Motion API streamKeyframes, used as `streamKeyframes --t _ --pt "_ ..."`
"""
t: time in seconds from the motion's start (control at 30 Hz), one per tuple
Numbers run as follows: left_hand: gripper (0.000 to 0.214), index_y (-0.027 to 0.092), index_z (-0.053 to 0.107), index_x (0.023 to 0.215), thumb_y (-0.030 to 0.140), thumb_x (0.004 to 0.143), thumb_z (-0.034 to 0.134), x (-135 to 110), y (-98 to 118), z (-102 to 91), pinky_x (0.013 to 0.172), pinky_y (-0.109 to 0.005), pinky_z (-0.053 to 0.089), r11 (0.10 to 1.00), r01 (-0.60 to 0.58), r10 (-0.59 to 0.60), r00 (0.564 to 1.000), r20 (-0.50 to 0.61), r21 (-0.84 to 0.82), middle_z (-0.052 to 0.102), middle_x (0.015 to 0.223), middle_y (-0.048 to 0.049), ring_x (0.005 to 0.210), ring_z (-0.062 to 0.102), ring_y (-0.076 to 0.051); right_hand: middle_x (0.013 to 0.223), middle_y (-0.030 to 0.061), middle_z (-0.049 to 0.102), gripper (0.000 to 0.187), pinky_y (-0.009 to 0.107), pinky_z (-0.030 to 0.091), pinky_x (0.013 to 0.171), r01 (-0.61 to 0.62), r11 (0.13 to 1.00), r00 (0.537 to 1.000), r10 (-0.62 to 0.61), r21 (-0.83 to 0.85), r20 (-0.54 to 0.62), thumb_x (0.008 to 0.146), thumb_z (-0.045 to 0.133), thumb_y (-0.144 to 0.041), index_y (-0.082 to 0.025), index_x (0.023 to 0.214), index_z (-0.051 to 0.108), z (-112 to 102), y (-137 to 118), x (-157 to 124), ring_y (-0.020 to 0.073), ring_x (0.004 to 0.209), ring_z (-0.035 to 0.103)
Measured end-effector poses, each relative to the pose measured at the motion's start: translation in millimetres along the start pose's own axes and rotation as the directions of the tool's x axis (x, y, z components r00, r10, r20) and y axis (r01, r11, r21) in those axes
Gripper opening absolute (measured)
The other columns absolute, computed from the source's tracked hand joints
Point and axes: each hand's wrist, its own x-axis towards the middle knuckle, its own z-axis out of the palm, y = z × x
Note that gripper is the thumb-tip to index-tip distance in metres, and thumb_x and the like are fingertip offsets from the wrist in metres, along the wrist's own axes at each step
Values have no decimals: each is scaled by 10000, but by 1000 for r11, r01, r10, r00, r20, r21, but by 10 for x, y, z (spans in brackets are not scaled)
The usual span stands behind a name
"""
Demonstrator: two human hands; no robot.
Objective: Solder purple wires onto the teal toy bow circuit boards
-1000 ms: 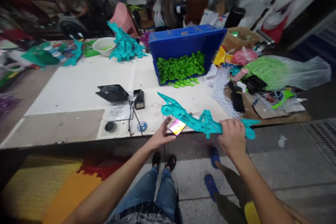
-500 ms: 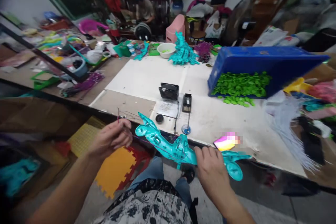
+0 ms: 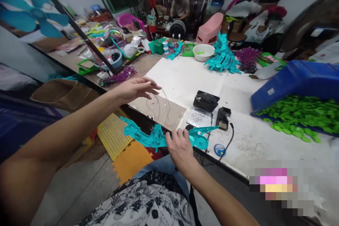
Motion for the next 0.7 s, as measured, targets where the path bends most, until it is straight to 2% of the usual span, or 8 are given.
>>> streamKeyframes --t 0.07,0.13,0.23,0.3,0.43,0.5,0.63,0.7 --pt "157 150 612 929 282 849 581 112 -94 -54 561 -227 484 1000 -7 7 1000 -18 18 661 1149 -124 902 669 -195 850 90 604 216 400 275 794 -16 1000 1000 16 16 -12 895 486 -176 -185 1067 617 67 -26 134 260 831 486" --pt "149 161 608 948 272 860 562 185 -100 -165 536 -194 464 995 -85 89 993 -75 45 648 1192 -106 933 661 -181 829 101 617 213 396 276 765 -94 995 995 93 24 17 884 489 -156 -170 1047 626 145 -24 244 264 822 498" --pt "158 170 595 967 283 886 519 290 5 -438 569 -192 470 961 -256 276 915 -294 105 675 1144 -84 921 656 -154 821 108 635 241 389 271 740 -203 979 977 202 16 75 875 480 -130 -162 1070 618 267 24 387 263 817 520" --pt "163 160 594 938 292 887 513 393 68 -671 571 -204 466 956 -257 291 874 -389 138 710 1029 -86 832 662 -144 836 108 639 268 382 265 736 -245 970 966 244 -2 88 883 476 -142 -162 1122 597 369 63 500 262 827 528" --pt "143 134 601 883 270 863 559 727 125 -1166 584 -245 462 981 -149 178 941 -287 121 715 794 -70 684 654 -148 905 122 635 339 381 261 753 -330 944 941 329 1 85 875 528 -219 -155 1207 552 673 84 895 271 872 516" --pt "124 116 591 899 226 888 536 972 195 -1418 617 -241 459 978 -151 184 951 -250 145 695 731 -39 660 639 -124 919 116 629 354 383 259 767 -366 930 929 363 26 76 868 542 -240 -169 1214 550 851 71 1194 267 874 502" --pt "164 45 536 1004 140 960 410 1509 399 -1923 771 -237 438 910 -282 348 918 -192 305 637 692 23 677 586 -36 906 87 614 357 397 245 821 -356 933 933 358 51 -42 884 499 -212 -230 1237 549 1145 115 1906 252 874 475" --pt "234 16 484 1090 177 993 344 1695 376 -2139 843 -261 424 848 -321 420 892 -166 421 649 739 15 746 573 -29 881 82 608 349 414 227 863 -311 950 941 313 34 -132 887 479 -188 -250 1218 569 1234 226 2265 247 876 463"
